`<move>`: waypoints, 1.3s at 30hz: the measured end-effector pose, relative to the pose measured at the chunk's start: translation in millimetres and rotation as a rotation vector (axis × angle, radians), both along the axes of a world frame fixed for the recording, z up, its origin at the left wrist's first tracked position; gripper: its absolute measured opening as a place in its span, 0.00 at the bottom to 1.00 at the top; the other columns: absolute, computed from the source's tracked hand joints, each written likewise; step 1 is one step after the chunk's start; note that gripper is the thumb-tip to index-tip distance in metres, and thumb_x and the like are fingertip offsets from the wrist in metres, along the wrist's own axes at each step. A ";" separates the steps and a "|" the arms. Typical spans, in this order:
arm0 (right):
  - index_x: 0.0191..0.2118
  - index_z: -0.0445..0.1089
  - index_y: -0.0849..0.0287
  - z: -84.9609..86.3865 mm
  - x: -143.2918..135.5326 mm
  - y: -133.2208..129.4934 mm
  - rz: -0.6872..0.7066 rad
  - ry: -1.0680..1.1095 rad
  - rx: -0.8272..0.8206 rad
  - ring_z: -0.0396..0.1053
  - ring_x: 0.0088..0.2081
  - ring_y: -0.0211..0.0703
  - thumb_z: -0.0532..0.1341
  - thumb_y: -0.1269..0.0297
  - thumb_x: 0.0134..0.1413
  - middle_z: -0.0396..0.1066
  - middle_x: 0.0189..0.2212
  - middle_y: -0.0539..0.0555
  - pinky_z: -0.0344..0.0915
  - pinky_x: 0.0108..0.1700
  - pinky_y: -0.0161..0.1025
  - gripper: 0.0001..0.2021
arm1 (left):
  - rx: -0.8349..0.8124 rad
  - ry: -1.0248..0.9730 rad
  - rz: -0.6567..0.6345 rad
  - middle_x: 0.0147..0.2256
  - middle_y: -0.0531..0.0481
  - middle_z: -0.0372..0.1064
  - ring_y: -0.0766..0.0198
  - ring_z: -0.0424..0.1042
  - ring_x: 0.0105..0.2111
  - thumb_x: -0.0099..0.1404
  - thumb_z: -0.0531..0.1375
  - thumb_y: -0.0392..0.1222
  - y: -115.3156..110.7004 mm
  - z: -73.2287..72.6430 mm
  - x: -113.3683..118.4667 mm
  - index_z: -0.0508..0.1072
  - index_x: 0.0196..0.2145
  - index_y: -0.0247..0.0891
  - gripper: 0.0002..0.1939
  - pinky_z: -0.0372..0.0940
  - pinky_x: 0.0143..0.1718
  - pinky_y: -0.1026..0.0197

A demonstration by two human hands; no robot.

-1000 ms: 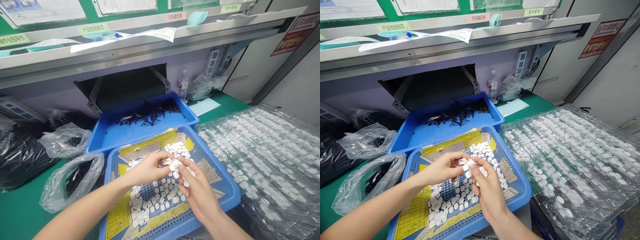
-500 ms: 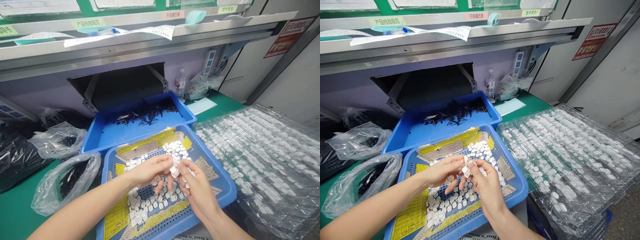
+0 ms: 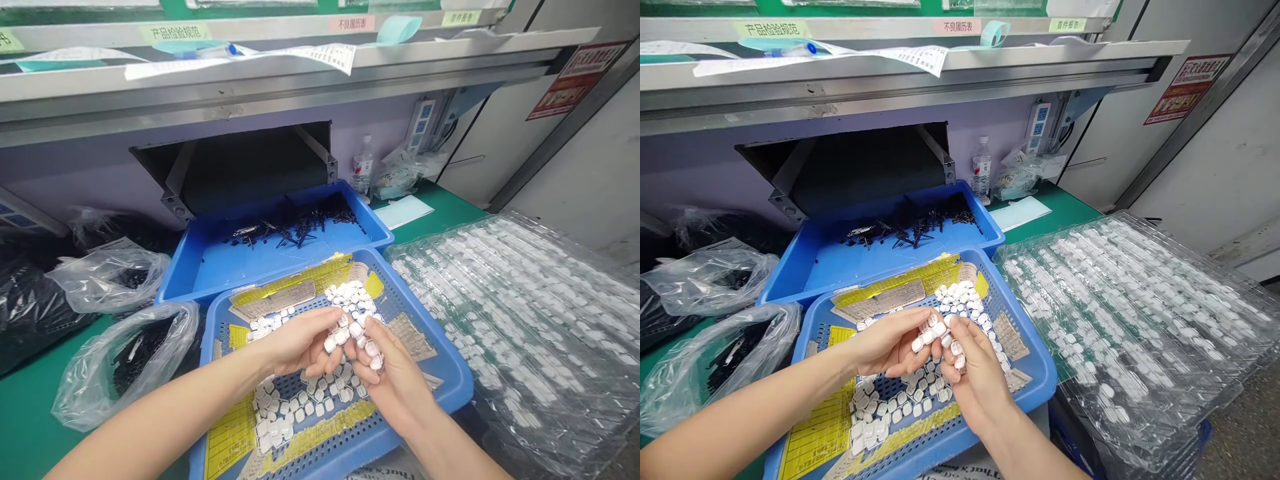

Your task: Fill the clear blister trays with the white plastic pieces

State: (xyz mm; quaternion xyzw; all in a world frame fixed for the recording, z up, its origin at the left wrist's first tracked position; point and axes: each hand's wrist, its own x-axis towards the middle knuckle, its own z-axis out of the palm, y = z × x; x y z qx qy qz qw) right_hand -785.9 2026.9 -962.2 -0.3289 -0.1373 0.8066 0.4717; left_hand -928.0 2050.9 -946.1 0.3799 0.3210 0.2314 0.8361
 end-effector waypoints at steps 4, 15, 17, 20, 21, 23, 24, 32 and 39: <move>0.24 0.62 0.61 2.0 0.3 3.3 -0.123 0.118 -0.162 0.58 0.21 0.30 0.62 0.65 0.40 0.60 0.18 0.49 0.49 0.14 0.23 0.08 | -0.029 -0.027 0.050 0.22 0.45 0.67 0.69 0.66 0.15 0.64 0.42 0.43 2.6 0.5 -1.2 0.62 0.36 0.31 0.14 0.57 0.11 0.72; 0.17 0.57 0.61 6.0 6.9 2.8 -0.170 0.283 -0.126 0.56 0.20 0.30 0.55 0.71 0.36 0.54 0.17 0.47 0.52 0.14 0.25 0.05 | 0.011 -0.063 0.093 0.36 0.39 0.65 0.61 0.69 0.34 0.61 0.47 0.33 0.8 12.8 -8.0 0.61 0.45 0.30 0.14 0.65 0.32 0.62; 0.18 0.59 0.62 6.4 6.8 2.3 -0.167 0.260 -0.156 0.55 0.19 0.30 0.54 0.70 0.37 0.55 0.16 0.47 0.52 0.14 0.25 0.03 | 0.093 -0.027 0.157 0.38 0.41 0.64 0.63 0.68 0.34 0.62 0.48 0.35 0.4 18.0 -6.8 0.63 0.41 0.31 0.11 0.64 0.33 0.63; 0.22 0.64 0.62 7.4 4.4 2.2 -0.140 0.190 -0.224 0.59 0.19 0.31 0.54 0.71 0.38 0.61 0.16 0.50 0.58 0.18 0.27 0.03 | 0.217 0.031 0.242 0.39 0.44 0.63 0.67 0.66 0.34 0.63 0.47 0.37 -0.2 27.0 -0.5 0.64 0.39 0.33 0.10 0.63 0.36 0.63; 0.24 0.65 0.63 7.7 3.2 2.3 -0.122 0.176 -0.235 0.61 0.21 0.33 0.54 0.71 0.39 0.63 0.17 0.51 0.61 0.20 0.28 0.04 | 0.260 0.065 0.257 0.38 0.45 0.63 0.67 0.66 0.33 0.63 0.47 0.38 -1.0 29.9 2.7 0.64 0.39 0.34 0.10 0.62 0.37 0.62; 0.27 0.67 0.64 8.3 1.1 2.6 -0.074 0.197 -0.235 0.65 0.26 0.37 0.54 0.71 0.41 0.67 0.22 0.54 0.66 0.29 0.35 0.06 | 0.364 0.177 0.263 0.39 0.47 0.63 0.68 0.65 0.34 0.63 0.46 0.40 -3.9 35.4 10.0 0.63 0.40 0.36 0.11 0.61 0.40 0.61; 0.28 0.67 0.63 8.4 0.4 2.7 -0.053 0.223 -0.228 0.66 0.29 0.39 0.54 0.71 0.42 0.68 0.24 0.54 0.66 0.33 0.39 0.06 | 0.432 0.250 0.253 0.40 0.48 0.62 0.67 0.64 0.35 0.64 0.45 0.41 -5.9 37.9 13.8 0.63 0.40 0.38 0.11 0.61 0.39 0.61; 0.31 0.67 0.63 7.5 -0.3 3.7 -0.060 0.309 -0.210 0.68 0.34 0.41 0.55 0.72 0.44 0.70 0.30 0.55 0.65 0.38 0.44 0.06 | 0.711 0.456 0.212 0.43 0.49 0.62 0.63 0.62 0.43 0.64 0.44 0.42 -10.6 44.7 22.6 0.63 0.41 0.41 0.12 0.58 0.46 0.59; 0.34 0.64 0.64 18.7 23.6 2.0 -0.041 0.319 -0.276 0.63 0.21 0.32 0.56 0.68 0.44 0.66 0.22 0.51 0.57 0.16 0.26 0.09 | 0.630 0.617 0.351 0.39 0.49 0.63 0.62 0.64 0.40 0.61 0.46 0.47 7.2 25.2 5.7 0.63 0.36 0.39 0.12 0.62 0.40 0.60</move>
